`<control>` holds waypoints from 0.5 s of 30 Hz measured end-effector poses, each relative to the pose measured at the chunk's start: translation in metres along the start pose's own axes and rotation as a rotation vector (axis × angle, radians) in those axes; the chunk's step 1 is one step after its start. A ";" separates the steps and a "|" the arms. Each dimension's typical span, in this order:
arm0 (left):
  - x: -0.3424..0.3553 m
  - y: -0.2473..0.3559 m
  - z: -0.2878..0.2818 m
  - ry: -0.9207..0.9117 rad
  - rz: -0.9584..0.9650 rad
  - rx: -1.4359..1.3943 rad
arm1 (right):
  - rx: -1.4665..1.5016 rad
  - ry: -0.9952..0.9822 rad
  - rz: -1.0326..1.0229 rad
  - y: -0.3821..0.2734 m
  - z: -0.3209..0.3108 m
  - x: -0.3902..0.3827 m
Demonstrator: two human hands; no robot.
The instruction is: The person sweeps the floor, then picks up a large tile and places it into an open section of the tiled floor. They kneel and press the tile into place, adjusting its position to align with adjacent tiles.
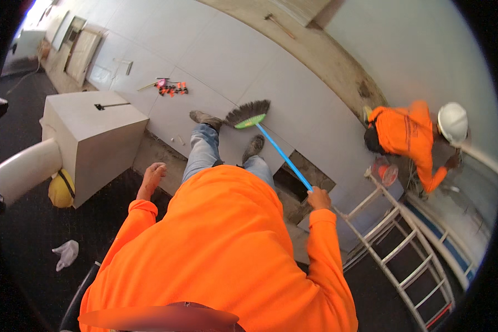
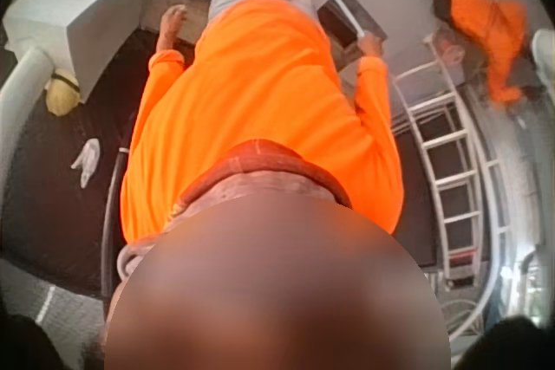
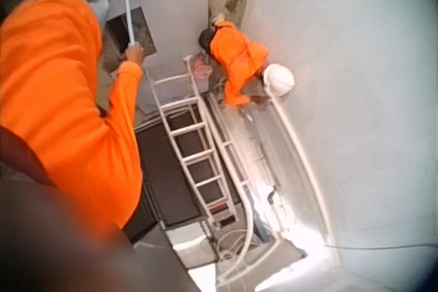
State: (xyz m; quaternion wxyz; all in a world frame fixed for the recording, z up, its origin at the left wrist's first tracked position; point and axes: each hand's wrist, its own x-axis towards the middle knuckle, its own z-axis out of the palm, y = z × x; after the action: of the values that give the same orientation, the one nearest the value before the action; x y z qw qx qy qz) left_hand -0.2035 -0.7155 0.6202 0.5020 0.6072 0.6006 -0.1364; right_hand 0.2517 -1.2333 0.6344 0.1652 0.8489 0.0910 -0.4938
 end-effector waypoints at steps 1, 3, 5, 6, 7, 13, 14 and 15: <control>0.004 0.013 -0.003 0.014 0.010 0.028 | 0.019 0.019 -0.019 0.029 0.012 -0.007; 0.008 0.030 0.000 0.109 0.002 0.012 | 0.018 0.044 0.001 0.080 0.015 -0.018; 0.010 0.039 0.012 -0.044 -0.030 -0.026 | 0.062 0.101 0.020 0.125 0.021 -0.048; 0.011 0.040 0.018 -0.081 -0.047 -0.034 | 0.064 0.134 0.069 0.148 0.019 -0.068; 0.010 0.039 0.026 -0.128 -0.036 -0.003 | 0.076 0.143 0.055 0.163 0.020 -0.088; 0.021 0.037 0.050 -0.239 0.283 0.633 | 0.244 0.112 0.018 0.176 0.018 -0.134; 0.022 0.041 0.049 -0.272 0.165 0.374 | 0.336 0.071 -0.025 0.161 0.016 -0.124; 0.025 0.050 0.045 -0.285 0.007 0.205 | 0.416 -0.004 -0.007 0.148 0.019 -0.126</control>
State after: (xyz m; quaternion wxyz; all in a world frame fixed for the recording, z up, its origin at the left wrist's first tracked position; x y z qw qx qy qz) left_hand -0.1346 -0.7242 0.6030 0.5178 0.6318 0.5043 -0.2798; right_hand 0.2206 -1.3764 0.7630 -0.0153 0.8635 -0.0102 -0.5041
